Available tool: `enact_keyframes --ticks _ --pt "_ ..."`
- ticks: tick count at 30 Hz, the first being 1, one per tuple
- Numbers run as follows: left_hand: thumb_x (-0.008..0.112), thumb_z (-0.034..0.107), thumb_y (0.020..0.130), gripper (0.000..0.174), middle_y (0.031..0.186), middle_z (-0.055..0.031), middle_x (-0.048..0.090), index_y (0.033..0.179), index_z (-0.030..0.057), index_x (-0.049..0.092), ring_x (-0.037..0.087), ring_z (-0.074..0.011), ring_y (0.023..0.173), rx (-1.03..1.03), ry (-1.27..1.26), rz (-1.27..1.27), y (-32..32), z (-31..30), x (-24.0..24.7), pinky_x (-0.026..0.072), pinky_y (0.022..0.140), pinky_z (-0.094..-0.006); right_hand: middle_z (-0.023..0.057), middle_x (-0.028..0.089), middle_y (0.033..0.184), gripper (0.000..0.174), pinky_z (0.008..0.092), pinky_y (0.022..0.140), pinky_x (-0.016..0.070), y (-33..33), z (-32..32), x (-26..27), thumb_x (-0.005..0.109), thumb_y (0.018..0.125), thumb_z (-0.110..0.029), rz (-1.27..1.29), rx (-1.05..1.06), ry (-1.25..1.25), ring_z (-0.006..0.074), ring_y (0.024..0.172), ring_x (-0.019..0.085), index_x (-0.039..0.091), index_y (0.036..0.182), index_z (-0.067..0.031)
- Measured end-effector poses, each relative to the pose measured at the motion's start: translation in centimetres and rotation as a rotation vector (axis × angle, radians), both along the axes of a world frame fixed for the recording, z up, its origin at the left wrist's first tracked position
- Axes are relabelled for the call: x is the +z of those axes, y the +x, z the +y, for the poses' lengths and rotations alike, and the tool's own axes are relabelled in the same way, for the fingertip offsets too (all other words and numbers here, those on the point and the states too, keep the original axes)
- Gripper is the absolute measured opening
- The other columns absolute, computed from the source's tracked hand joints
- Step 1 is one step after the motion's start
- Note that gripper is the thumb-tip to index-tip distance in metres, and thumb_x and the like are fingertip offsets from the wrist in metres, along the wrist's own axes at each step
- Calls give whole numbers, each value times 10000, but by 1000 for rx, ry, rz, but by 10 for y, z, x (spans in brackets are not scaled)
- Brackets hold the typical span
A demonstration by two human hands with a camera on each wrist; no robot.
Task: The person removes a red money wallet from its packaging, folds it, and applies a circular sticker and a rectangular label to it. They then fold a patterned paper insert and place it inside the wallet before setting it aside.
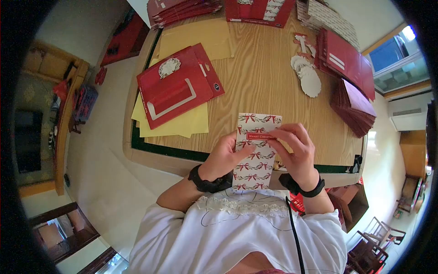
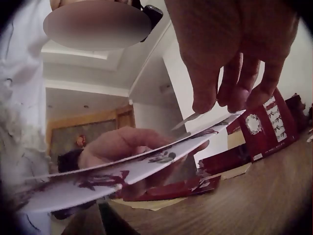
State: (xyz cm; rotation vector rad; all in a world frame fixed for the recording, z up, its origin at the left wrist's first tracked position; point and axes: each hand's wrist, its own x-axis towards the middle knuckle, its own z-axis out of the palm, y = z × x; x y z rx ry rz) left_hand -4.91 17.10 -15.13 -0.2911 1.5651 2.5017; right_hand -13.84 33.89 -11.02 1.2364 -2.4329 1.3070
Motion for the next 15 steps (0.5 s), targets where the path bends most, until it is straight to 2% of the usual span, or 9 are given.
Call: enact_keyframes --ticks 15 --pt "535 4 870 259 1023 -50 613 1127 -9 510 585 -90 882 8 5 -3 1 2 3 489 776 -248 88 546 838 220 323 616 462 2 0 -4 722 667 -44 6 -22 0 241 731 543 643 873 -50"
